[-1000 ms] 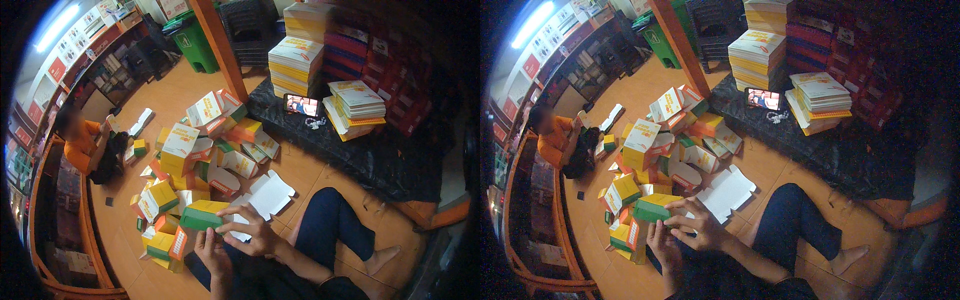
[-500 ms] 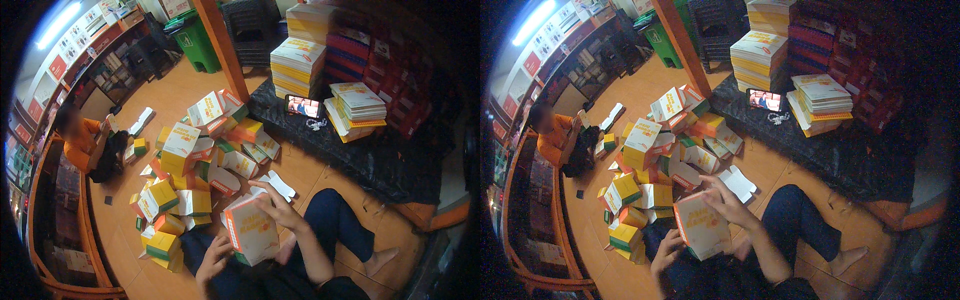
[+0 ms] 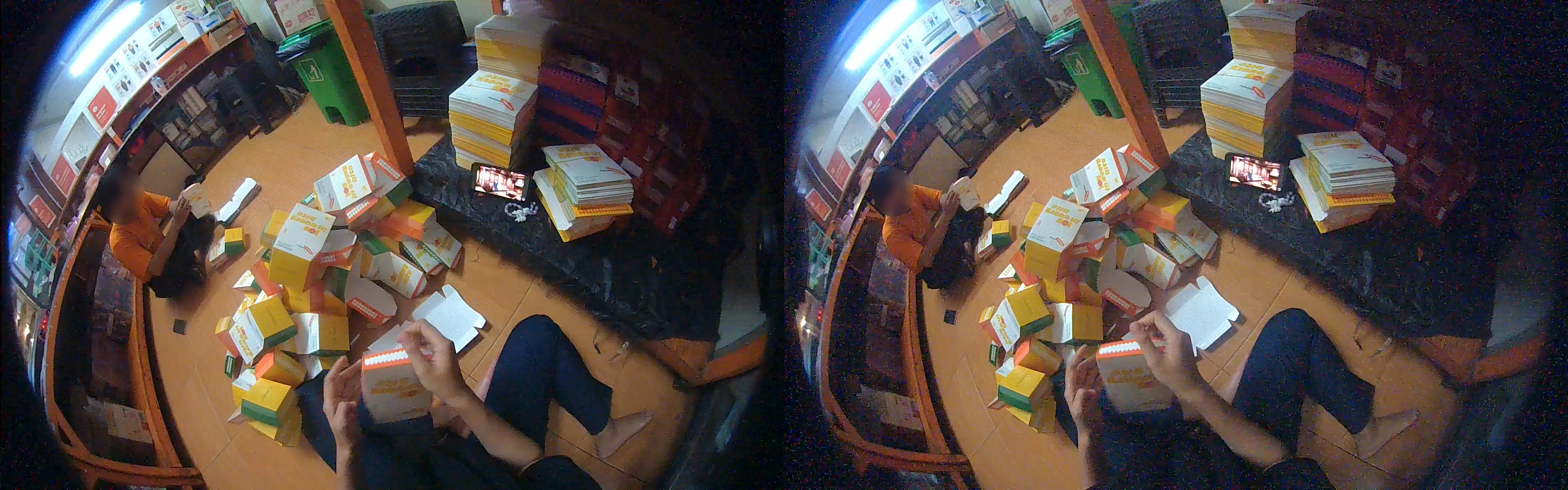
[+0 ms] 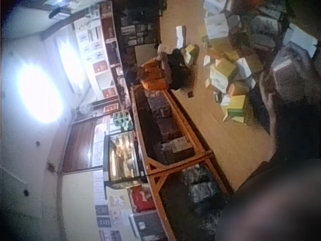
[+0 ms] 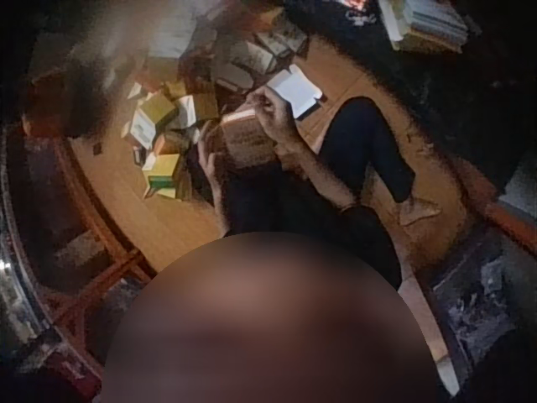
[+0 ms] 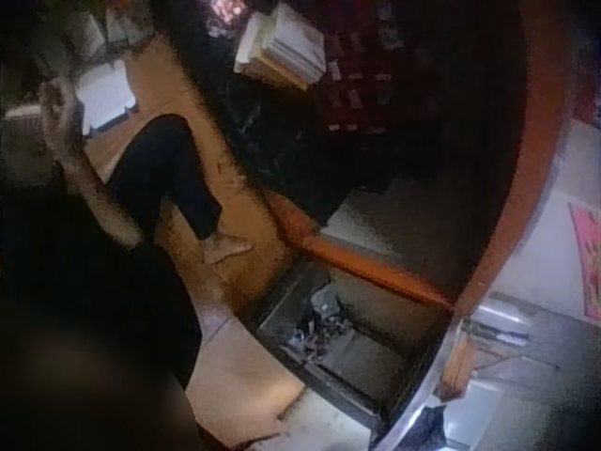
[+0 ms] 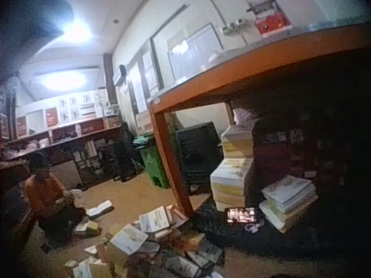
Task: The person sits on the floor and folds flat paperboard pieces into small rectangular boxes. They fold the flaps and tuck them to form the box shape, then place the finished boxes into a growing pile. Another person in an orange shirt performs the same task nearby.
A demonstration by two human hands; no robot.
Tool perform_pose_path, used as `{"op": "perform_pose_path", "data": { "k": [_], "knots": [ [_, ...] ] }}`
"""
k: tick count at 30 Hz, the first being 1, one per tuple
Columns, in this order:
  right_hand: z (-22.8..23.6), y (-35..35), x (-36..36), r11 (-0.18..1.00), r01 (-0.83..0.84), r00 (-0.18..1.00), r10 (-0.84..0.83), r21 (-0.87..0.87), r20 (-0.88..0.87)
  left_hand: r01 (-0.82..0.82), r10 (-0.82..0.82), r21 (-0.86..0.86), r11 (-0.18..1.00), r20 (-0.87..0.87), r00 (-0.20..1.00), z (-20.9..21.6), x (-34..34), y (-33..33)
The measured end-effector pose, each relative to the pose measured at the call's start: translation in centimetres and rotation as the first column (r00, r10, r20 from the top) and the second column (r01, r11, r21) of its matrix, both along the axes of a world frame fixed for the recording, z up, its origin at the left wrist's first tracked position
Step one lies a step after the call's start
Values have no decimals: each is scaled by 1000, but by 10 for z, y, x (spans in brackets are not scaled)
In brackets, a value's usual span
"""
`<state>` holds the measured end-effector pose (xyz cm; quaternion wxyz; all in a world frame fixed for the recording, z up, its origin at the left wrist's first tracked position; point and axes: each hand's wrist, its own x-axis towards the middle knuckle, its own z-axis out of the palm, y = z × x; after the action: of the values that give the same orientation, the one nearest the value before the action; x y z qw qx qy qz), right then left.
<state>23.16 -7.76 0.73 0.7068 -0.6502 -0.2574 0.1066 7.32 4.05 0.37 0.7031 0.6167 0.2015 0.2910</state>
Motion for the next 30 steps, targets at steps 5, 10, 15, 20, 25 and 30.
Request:
{"op": "perform_pose_path", "data": {
  "k": [5, 10, 15, 20, 25, 30],
  "knots": [
    [6, 4, -12, 1000, -19, 999, 19, -11, 49, 58, -59, 93, 994, 8, 998, 5, 12, -14],
    [14, 6, -18, 998, -58, 995, 55, 32, 89, -174, 217, 363, 915, -81, 973, 6, 21, -31],
    [20, 4, -15, 997, 5, 966, -23, 72, 258, -298, 294, 72, 952, 58, 954, 12, 24, -21],
    [23, 5, -20, 1000, 1, 957, -7, 19, 289, -381, 377, 32, 924, 94, 921, 19, 25, -20],
    [13, -2, -11, 990, -143, 962, 143, -19, 234, -285, 294, 117, 951, -65, 954, 27, 21, -13],
    [9, 0, -16, 965, -255, 956, 262, -68, 135, -171, 171, 8, 985, -98, 980, 24, 13, 4]
  ]
}}
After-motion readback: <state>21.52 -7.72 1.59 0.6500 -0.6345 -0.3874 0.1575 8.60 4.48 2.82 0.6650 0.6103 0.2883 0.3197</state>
